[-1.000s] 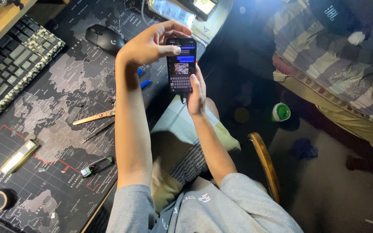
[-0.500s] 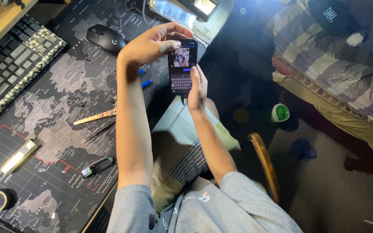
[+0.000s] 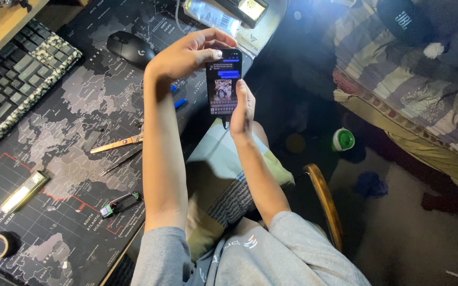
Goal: The person sits at a desk and interacts with a smartphone, a small electronic device, and a toolkit. They open a black case containing screwdrivers, select a tool, and then handle a small circuit board while holding the phone. The person also moves a roll of tape and other items on the desk.
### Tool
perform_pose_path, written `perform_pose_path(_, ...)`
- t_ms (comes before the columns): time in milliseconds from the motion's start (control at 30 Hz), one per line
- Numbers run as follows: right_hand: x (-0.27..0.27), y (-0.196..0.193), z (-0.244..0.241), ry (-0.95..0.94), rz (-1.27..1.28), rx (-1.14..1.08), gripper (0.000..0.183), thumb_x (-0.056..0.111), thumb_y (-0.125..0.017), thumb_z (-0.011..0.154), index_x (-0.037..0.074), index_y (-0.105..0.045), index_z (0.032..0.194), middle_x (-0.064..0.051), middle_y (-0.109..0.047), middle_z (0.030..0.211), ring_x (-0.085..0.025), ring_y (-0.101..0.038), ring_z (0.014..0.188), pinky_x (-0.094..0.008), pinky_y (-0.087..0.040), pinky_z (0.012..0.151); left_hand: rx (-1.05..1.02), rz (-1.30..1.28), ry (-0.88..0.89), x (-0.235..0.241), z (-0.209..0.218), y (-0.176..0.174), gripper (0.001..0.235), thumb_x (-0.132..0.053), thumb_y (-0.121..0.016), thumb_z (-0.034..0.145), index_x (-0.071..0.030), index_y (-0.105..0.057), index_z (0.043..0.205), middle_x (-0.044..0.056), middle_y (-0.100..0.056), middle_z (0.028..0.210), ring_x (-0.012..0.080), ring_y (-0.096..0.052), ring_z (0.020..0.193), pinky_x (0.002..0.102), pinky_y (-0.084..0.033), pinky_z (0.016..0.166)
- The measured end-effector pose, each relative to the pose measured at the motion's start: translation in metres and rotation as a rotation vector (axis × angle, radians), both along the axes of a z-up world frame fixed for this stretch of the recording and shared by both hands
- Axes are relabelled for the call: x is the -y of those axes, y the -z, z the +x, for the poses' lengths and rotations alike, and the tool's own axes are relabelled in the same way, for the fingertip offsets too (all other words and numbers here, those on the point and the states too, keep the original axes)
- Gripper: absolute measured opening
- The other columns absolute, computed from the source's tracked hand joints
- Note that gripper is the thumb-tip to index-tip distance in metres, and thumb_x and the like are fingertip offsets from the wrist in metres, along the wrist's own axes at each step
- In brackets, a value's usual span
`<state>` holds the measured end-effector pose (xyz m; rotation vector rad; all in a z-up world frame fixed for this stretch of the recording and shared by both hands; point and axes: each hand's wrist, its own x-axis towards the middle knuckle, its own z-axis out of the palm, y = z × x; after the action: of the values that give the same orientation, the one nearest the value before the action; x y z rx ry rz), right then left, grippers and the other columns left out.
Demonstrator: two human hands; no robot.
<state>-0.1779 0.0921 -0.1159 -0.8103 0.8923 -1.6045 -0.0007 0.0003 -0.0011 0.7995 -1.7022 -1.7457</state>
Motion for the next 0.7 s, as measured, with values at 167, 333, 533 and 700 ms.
perform_pose_path(167,-0.001,-0.001,-0.001,0.002,-0.014,-0.06,0.04,0.044,-0.055,0.112,0.008,-0.071,0.112,-0.01,-0.074,0.105,-0.018,-0.072,0.095,-0.033,-0.061,0.079,0.023,-0.12,0.013,-0.001,0.003,0.0,0.04,-0.004,-0.055,0.103,-0.016,-0.063,0.14,0.01,-0.069,0.134,0.0165,-0.065,0.117,0.032,-0.059,0.096)
perform_pose_path(333,-0.002,-0.006,0.0,0.008,0.074,-0.027,0.048,0.048,-0.059,0.108,0.004,-0.074,0.119,-0.015,-0.077,0.106,-0.024,-0.076,0.093,-0.038,-0.065,0.076,-0.033,-0.172,0.052,0.003,0.003,0.009,0.046,0.004,-0.066,0.099,-0.013,-0.061,0.141,0.012,-0.069,0.13,0.0185,-0.066,0.124,0.036,-0.065,0.1)
perform_pose_path(533,-0.002,-0.006,0.001,0.009,0.073,0.008,0.046,0.046,-0.058,0.109,0.003,-0.073,0.118,-0.015,-0.077,0.106,-0.024,-0.076,0.092,-0.038,-0.064,0.077,0.027,-0.217,0.004,-0.001,0.002,0.003,0.049,0.011,-0.062,0.094,-0.017,-0.065,0.135,0.008,-0.071,0.127,0.0154,-0.068,0.122,0.032,-0.064,0.098)
perform_pose_path(700,-0.001,-0.003,0.001,0.004,0.072,0.038,0.046,0.045,-0.059,0.11,0.003,-0.074,0.121,-0.015,-0.077,0.109,-0.024,-0.075,0.096,-0.038,-0.064,0.079,0.017,-0.274,0.014,0.001,0.003,0.006,0.057,0.018,-0.057,0.093,-0.019,-0.066,0.135,0.007,-0.07,0.132,0.0164,-0.065,0.131,0.033,-0.062,0.103)
